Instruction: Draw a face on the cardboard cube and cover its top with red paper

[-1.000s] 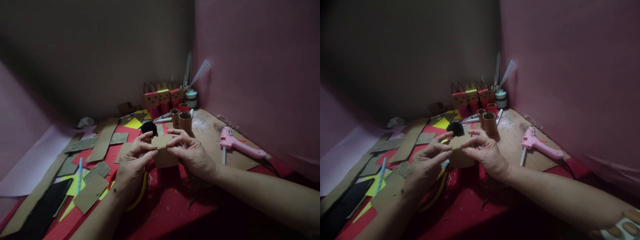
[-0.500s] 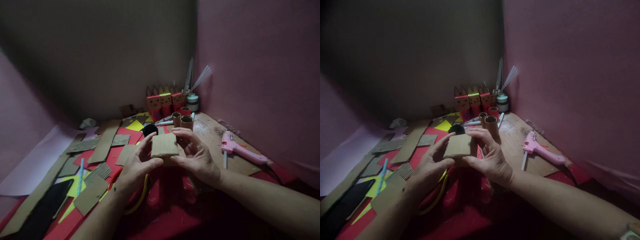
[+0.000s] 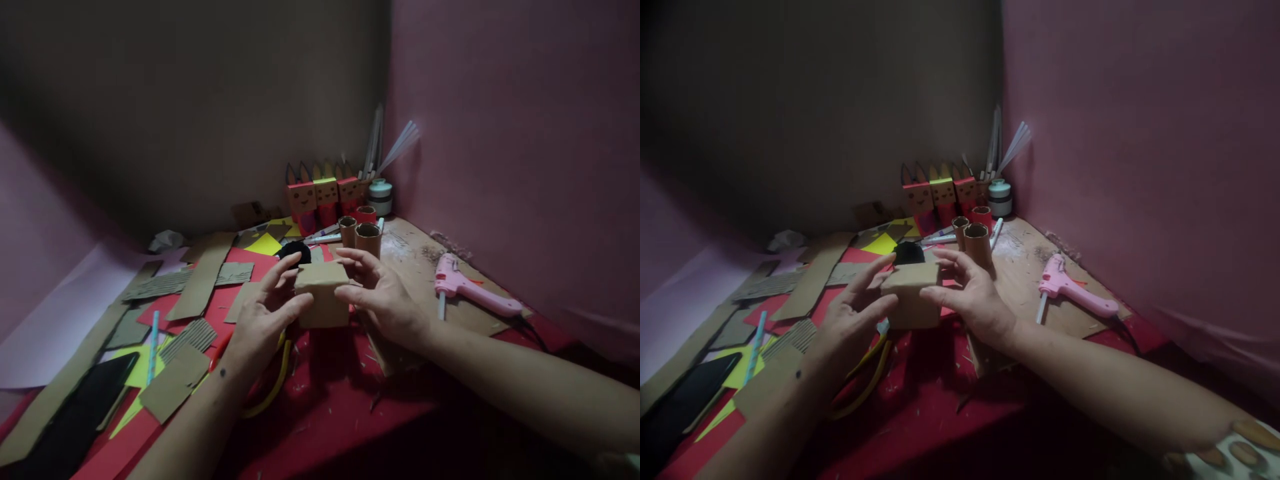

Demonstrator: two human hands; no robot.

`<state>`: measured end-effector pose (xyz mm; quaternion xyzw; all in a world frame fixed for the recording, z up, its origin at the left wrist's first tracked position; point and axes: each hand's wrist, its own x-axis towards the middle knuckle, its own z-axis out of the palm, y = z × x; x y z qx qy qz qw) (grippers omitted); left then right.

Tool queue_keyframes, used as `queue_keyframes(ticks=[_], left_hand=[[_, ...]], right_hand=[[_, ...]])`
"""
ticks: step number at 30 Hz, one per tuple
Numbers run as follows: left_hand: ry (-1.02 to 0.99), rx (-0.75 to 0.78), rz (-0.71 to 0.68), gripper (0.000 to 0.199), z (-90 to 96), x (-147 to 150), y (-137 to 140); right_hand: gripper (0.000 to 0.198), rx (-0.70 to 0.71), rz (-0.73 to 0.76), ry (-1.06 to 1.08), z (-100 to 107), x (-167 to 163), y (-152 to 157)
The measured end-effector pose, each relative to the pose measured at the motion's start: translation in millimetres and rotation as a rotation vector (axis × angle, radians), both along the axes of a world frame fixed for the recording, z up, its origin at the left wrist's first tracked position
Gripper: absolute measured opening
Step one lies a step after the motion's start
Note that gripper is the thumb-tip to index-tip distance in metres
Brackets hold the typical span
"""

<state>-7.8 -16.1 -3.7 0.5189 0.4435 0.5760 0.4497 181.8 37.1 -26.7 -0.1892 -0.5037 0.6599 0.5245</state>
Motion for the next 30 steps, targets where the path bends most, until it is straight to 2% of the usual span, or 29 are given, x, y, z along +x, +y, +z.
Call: queue_keyframes(ticks=[4, 8, 14, 21, 25, 30], left_hand=[[0.057, -0.104, 0.118, 0.036, -1.8, 1.7, -0.3], [-0.032, -0.198, 0.073, 0.036, -3.5, 4.9, 2.2], [-0.008, -0.182, 0.102, 0.034, 1.5, 2.9, 3.0], [-0.054, -0.221, 0.067, 0.05, -5.4, 2.1, 5.5], [-0.012, -0.216, 0.081, 0.043, -6.2, 4.2, 5.3], [0.118, -0.162, 0.072, 0.034, -2.8, 0.9, 5.3]], right_hand=[[0.045, -0.252, 0.069, -0.058, -2.5, -3.6, 1.6], [0.04, -0.333, 0.159, -0.085, -5.2, -6.2, 2.0], [0.04, -0.339, 0.166, -0.101, -4.5, -6.4, 3.7], [0.037, -0.297, 0.127, -0.104, -5.0, -4.8, 3.2], [0.036, -0.246, 0.12, -0.081, -1.8, -3.8, 1.6], [0.038, -0.12, 0.04, -0.221, 3.7, 0.2, -1.3]])
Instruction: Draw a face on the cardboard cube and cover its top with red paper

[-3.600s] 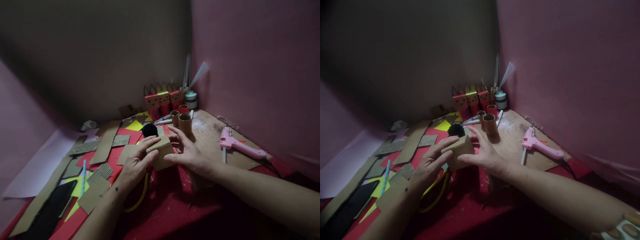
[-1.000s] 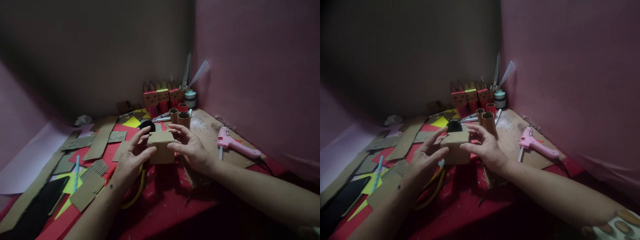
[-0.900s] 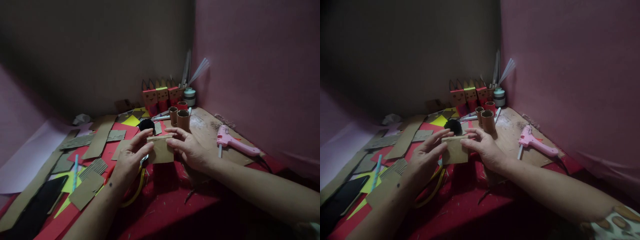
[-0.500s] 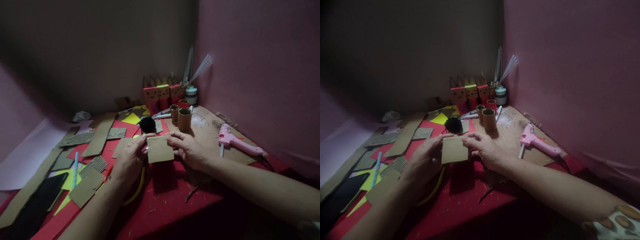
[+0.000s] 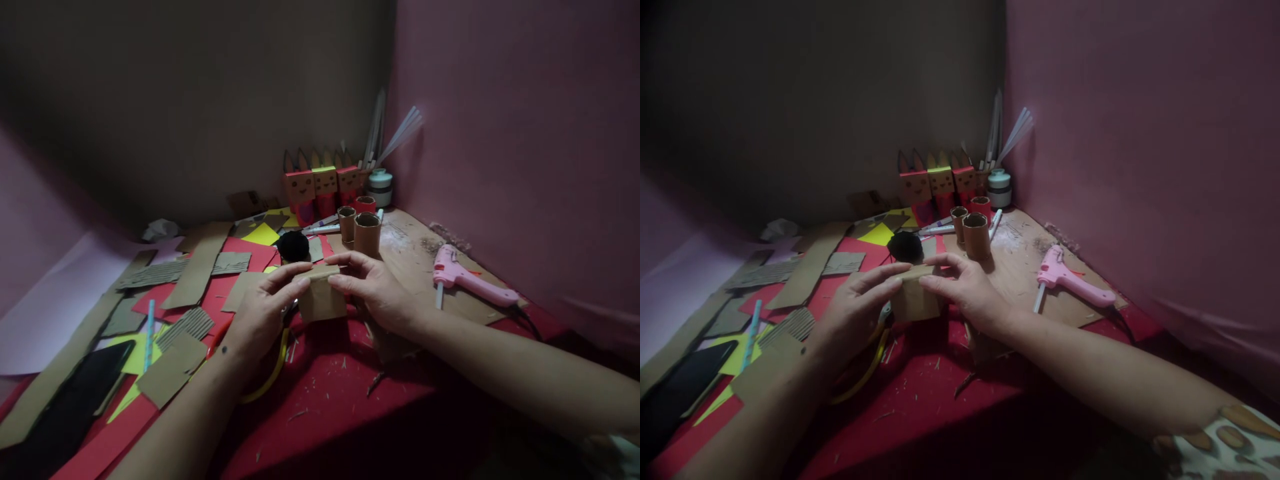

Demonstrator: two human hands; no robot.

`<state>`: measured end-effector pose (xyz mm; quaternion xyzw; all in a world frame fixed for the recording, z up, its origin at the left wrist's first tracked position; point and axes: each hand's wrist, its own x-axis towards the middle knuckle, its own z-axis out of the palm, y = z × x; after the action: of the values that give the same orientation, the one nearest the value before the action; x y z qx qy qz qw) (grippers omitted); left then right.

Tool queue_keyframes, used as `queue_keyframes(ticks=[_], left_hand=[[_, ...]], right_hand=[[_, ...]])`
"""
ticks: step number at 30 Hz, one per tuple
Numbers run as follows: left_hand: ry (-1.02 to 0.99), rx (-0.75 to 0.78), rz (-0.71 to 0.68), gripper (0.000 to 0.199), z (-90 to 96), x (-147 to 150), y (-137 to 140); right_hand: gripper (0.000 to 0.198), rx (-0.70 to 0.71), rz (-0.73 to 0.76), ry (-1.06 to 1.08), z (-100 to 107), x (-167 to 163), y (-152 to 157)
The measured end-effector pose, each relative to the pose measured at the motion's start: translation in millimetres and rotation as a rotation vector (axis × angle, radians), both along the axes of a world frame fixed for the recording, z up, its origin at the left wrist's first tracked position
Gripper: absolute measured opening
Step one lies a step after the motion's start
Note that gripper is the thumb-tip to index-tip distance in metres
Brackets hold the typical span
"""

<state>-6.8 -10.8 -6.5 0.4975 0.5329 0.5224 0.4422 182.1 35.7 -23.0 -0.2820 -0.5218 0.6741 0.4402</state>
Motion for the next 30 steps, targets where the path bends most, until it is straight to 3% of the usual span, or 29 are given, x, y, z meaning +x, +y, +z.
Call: queue_keyframes(ticks=[5, 9, 16, 24, 28, 30], left_hand=[[0.079, 0.069, -0.038, 0.041, -1.9, -3, 2], [0.141, 0.073, -0.099, 0.056, -6.4, -7, 6], [0.285, 0.06, -0.217, 0.085, -12.0, -15, 14], [0.359, 0.102, -0.236, 0.082, -16.6, -4, 12], [0.431, 0.105, -0.241, 0.083, -13.6, -2, 9], [0.448, 0.104, -0.237, 0.083, -14.1, -2, 10]], right_hand=[[0.032, 0.194, -0.07, -0.022, 1, 5, -1], [0.041, 0.202, -0.115, 0.065, 0, 6, 2], [0.029, 0.248, -0.244, 0.159, 0, 4, 3], [0.022, 0.529, -0.347, 0.076, 8, 9, -15], [0.011, 0.521, -0.425, 0.076, 15, 12, -12], [0.015, 0.463, -0.437, 0.045, 18, 15, -11]])
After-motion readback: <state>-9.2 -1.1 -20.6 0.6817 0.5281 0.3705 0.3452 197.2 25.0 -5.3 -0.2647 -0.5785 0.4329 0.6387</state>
